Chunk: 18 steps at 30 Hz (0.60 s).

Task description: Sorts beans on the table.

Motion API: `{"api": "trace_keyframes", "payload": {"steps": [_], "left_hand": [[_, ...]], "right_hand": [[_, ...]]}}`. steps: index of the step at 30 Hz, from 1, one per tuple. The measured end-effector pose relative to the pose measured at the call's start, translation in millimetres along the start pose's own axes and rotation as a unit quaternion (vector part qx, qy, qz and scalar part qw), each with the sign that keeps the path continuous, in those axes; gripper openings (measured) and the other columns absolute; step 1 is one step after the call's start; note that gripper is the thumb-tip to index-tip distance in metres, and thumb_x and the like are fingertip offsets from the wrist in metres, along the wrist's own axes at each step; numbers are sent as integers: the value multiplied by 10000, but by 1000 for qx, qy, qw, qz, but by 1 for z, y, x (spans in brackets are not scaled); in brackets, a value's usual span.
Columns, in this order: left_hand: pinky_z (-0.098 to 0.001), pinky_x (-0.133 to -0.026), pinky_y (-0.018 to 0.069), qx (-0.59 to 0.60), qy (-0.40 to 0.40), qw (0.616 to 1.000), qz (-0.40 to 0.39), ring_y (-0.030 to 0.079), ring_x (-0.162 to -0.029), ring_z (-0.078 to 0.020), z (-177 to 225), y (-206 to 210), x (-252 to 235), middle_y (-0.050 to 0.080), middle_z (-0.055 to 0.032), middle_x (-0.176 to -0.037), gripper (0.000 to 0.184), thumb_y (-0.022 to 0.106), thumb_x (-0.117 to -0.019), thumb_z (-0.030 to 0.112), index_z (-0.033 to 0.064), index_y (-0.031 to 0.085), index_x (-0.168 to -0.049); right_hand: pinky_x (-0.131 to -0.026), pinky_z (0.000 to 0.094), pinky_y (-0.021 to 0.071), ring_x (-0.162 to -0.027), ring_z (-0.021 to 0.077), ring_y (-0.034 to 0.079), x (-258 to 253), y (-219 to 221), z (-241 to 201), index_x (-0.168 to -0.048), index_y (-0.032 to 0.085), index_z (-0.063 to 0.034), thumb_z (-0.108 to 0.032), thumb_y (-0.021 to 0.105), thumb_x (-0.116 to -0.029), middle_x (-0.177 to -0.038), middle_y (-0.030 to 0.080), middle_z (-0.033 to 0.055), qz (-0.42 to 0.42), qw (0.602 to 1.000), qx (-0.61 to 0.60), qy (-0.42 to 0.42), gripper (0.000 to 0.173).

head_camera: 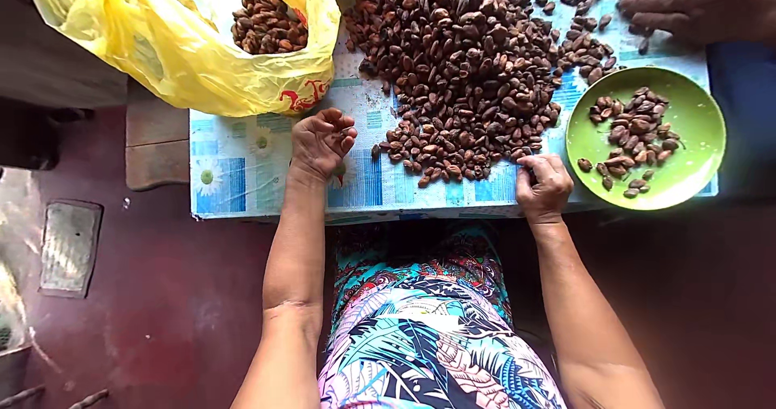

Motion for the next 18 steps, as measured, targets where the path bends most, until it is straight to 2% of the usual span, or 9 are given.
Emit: {"api": "trace_keyframes", "payload": {"steps": [2,4,7,10,12,14,15,16,18], "left_hand": [[-171,-481,449,-126,-7,992,29,558,-529,-23,-2,1,4,616,70,-659,316,303,-976,83,188,557,-822],[-173,-467,368,-374,30,925,58,414,-497,-13,-9,10,10,483,60,-663,78,483,-995,79,105,552,-970],[-542,-817,521,-634,60,770,42,649,-835,-337,-27,23,16,672,-217,-952,351,608,-1027,229,-27,622,-1267],[-607,-828,512,-703,111,702,26,666,-855,-408,-42,29,16,672,-238,-918,324,583,-1047,217,-46,629,-1231],[-571,-854,507,-683,140,716,20,651,-894,-393,-44,29,16,652,-258,-961,293,612,-1026,171,-88,628,-1160],[-437,-872,523,-592,135,794,31,648,-922,-285,-39,27,18,658,-228,-1034,263,613,-1020,133,-101,617,-1140],[-298,-757,511,-507,119,852,44,604,-798,-155,-37,26,18,648,-134,-977,194,596,-1024,110,-58,600,-1120],[-162,-555,419,-388,87,916,48,486,-595,-26,-36,25,18,599,-8,-856,54,537,-1046,91,39,547,-1057],[-116,-406,359,-83,5,997,2,437,-453,16,-33,21,17,639,29,-787,263,320,-1079,86,144,531,-933]], "right_hand": [[-823,476,560,-955,383,708,1,0,-1,-1018,755,17,-50,569,-944,-1028,719,247,-6,1000,3,5,211],[-834,495,561,-969,396,708,0,-2,-1,-1022,753,27,-50,567,-949,-1039,719,256,-14,1000,4,8,214],[-830,499,559,-966,410,709,-1,-1,-1,-1011,753,36,-51,565,-950,-1029,720,268,-10,1000,2,5,216],[-829,488,558,-967,406,708,0,-1,-1,-1012,753,36,-43,563,-949,-1027,720,264,-7,1000,5,6,216],[-825,476,559,-965,394,709,0,-1,0,-1013,753,30,-44,563,-950,-1029,721,257,-7,1000,6,4,213],[-822,474,558,-958,390,709,0,-1,0,-1013,755,28,-47,563,-947,-1027,722,253,-6,1000,4,1,217],[-819,477,556,-953,391,710,0,-1,-1,-1011,754,31,-46,562,-945,-1023,721,256,-4,1000,3,-1,217],[-819,476,556,-951,390,709,0,-1,-1,-1009,754,31,-45,564,-944,-1020,720,256,-2,1000,1,0,215],[-814,474,558,-946,391,709,0,-1,-1,-1007,755,28,-44,564,-940,-1016,720,255,1,1000,-1,0,215]]}}
Point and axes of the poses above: each hand's wrist, its own x-axis away from the middle knuckle, its own y-axis out of the palm, z = x × y, the point moved 2 cm from there along -x, towards the middle knuckle
